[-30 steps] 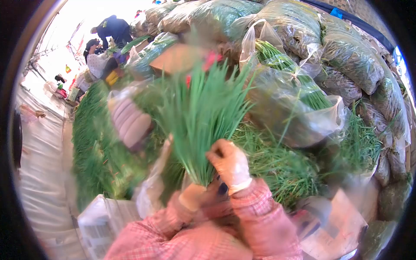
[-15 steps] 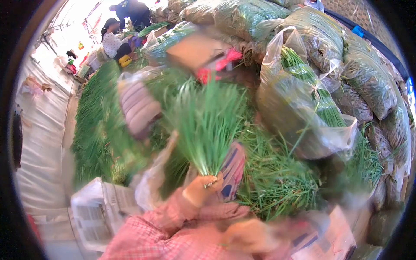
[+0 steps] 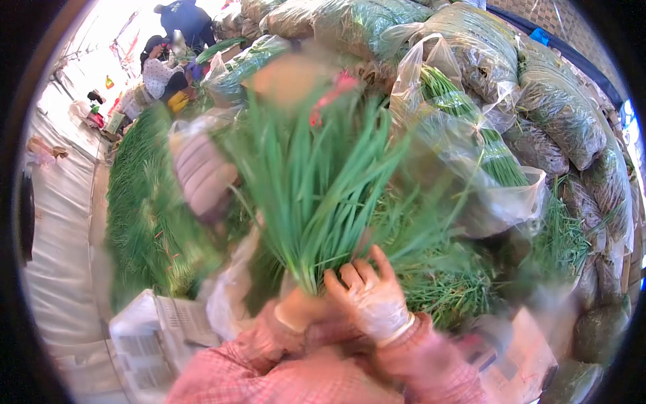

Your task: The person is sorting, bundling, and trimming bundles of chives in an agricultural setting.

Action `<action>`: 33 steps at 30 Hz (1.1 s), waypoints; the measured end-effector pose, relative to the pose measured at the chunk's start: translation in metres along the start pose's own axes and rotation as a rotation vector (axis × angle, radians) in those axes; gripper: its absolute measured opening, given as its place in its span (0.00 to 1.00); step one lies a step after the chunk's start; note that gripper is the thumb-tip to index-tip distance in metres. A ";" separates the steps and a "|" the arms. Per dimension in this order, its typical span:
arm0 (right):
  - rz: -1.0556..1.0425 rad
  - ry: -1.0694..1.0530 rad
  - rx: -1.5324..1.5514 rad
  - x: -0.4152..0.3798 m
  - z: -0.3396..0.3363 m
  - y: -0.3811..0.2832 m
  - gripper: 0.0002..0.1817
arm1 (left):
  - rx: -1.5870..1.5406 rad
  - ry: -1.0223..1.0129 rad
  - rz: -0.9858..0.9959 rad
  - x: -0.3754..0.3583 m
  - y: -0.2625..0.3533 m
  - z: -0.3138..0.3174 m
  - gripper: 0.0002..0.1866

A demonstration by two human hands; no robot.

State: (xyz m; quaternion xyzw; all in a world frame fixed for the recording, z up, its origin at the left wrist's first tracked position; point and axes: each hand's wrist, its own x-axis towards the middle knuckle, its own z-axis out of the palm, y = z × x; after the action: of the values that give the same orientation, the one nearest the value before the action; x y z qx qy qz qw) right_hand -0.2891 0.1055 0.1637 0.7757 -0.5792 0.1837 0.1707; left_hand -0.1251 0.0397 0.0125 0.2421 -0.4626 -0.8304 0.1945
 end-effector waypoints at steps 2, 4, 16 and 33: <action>0.031 -0.052 0.039 -0.004 0.000 0.000 0.24 | -0.011 0.002 -0.020 0.004 -0.003 -0.001 0.33; -0.019 -0.043 0.033 -0.004 -0.003 0.001 0.24 | -0.048 -0.019 -0.002 0.005 0.005 0.002 0.32; -0.026 -0.288 -0.091 0.013 -0.015 0.009 0.30 | -0.025 -0.033 0.103 0.001 0.017 0.005 0.51; 0.951 -0.092 -0.375 -0.202 -0.054 0.057 0.09 | -0.575 0.025 -0.073 0.021 0.046 -0.007 0.27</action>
State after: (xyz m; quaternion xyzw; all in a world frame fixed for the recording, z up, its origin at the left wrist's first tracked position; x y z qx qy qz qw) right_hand -0.4019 0.2845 0.1160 0.3900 -0.8978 0.0997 0.1787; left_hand -0.1335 0.0002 0.0437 0.2040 -0.1969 -0.9308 0.2308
